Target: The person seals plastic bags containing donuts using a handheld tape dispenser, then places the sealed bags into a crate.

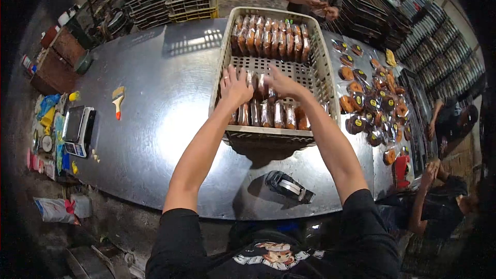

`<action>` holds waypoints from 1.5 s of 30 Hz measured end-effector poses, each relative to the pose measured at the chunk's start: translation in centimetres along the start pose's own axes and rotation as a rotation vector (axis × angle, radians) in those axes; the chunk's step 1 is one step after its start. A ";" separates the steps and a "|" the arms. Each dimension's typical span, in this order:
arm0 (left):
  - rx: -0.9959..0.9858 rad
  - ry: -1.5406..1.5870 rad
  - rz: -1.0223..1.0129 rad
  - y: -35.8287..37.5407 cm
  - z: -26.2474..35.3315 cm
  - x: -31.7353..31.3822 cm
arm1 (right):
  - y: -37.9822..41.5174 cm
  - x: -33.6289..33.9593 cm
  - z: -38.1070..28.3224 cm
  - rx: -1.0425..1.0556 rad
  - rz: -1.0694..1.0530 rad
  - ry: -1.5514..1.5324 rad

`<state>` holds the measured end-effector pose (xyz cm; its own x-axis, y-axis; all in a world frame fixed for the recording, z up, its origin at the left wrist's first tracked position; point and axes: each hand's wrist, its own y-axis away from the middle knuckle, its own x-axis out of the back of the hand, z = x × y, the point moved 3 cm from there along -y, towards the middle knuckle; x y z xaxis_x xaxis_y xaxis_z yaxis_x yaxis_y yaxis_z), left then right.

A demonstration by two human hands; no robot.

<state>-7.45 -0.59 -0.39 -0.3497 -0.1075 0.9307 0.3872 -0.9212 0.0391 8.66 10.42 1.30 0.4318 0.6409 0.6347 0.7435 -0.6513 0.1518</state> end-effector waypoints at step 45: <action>-1.534 0.360 -0.269 34.8 41.1 10.3 | 40.6 2.2 17.2 -0.016 0.020 -0.521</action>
<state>37.49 -18.40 25.47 -0.5228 0.2388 0.8183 -0.8234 -0.3899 -0.4123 48.59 -7.68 -4.18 0.6458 0.7428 0.1766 0.7263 -0.6690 0.1577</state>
